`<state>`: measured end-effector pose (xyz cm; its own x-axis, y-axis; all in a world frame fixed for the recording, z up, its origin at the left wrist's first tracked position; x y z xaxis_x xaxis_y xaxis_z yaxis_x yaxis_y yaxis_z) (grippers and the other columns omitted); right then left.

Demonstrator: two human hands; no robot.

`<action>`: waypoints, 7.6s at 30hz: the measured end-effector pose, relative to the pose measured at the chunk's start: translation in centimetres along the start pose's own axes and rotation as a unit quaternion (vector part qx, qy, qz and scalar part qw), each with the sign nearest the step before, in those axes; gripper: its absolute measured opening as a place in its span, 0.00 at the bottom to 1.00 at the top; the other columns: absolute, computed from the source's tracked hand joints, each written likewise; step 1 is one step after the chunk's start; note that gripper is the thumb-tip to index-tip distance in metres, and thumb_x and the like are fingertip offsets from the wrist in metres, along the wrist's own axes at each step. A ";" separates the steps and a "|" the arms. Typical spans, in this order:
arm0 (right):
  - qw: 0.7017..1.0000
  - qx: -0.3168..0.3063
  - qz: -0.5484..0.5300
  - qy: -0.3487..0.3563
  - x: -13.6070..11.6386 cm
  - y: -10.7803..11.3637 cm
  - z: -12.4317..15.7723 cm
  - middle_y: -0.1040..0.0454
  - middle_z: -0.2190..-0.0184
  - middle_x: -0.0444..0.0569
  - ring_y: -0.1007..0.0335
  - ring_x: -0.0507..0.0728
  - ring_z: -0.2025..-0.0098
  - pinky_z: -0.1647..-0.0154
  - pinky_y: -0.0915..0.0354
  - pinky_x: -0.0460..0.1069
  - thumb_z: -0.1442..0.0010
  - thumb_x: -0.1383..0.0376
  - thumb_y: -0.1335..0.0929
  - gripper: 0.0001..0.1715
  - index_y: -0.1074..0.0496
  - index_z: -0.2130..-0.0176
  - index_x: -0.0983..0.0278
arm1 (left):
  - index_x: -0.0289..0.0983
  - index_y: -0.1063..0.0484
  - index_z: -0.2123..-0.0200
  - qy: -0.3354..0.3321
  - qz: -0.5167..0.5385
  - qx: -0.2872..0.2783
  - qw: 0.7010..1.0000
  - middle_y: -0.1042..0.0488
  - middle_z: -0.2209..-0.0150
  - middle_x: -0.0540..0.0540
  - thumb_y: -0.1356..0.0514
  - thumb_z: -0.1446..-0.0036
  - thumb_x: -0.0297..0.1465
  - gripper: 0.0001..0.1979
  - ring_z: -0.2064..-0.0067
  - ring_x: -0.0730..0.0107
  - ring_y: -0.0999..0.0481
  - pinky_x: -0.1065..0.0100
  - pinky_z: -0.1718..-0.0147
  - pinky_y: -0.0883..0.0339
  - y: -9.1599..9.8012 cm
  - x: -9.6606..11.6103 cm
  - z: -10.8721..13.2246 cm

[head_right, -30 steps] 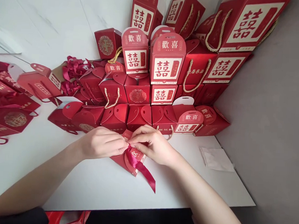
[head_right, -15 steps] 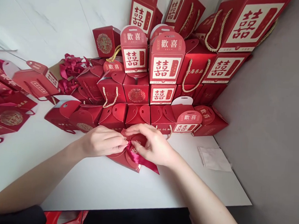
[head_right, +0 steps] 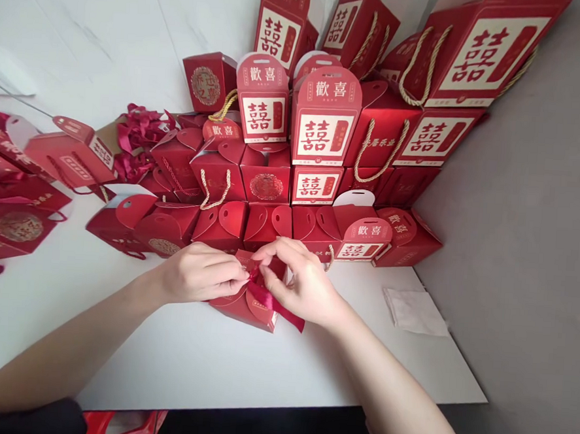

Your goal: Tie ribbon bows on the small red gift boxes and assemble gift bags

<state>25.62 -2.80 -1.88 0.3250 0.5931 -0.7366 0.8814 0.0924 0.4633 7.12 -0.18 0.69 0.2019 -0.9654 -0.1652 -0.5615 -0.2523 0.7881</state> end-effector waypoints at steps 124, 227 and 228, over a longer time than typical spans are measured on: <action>0.938 -0.226 -0.027 -0.263 1.4 2.8 1.1 0.32 0.78 0.42 0.35 0.50 0.76 0.75 0.40 0.46 0.35 0.51 0.35 0.21 0.34 0.73 0.63 | 0.35 0.27 0.80 0.411 0.483 -0.384 0.671 0.37 0.84 0.53 0.34 0.48 0.42 0.18 0.81 0.78 0.42 0.73 0.80 0.47 -0.5 -4.8 2.4; 0.993 0.031 0.010 -0.116 -0.4 -1.7 0.2 0.26 0.68 0.46 0.32 0.56 0.66 0.61 0.37 0.52 0.33 0.56 0.35 0.11 0.29 0.56 0.60 | 0.31 0.21 0.67 0.396 0.489 -0.187 0.754 0.22 0.72 0.45 0.34 0.46 0.40 0.16 0.69 0.68 0.24 0.70 0.70 0.32 -1.7 -3.1 1.7; 0.991 0.045 0.020 -0.122 -0.3 -1.8 0.2 0.26 0.66 0.48 0.31 0.57 0.64 0.60 0.37 0.52 0.34 0.55 0.34 0.12 0.28 0.59 0.60 | 0.31 0.22 0.68 0.402 0.479 -0.185 0.758 0.23 0.73 0.47 0.33 0.47 0.41 0.16 0.70 0.69 0.24 0.71 0.71 0.33 -1.7 -3.0 1.7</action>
<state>24.00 -3.26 -2.63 0.4245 0.3827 -0.8205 0.8891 -0.0052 0.4576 6.15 3.03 -1.19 0.3508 -0.3032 0.8860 -0.5269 0.7182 0.4544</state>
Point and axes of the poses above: each hand's wrist, its own z-axis away from the middle knuckle, its own y-axis out of the back of the hand, x = y × z, the point moved 3 cm from there along -z, towards the middle knuckle
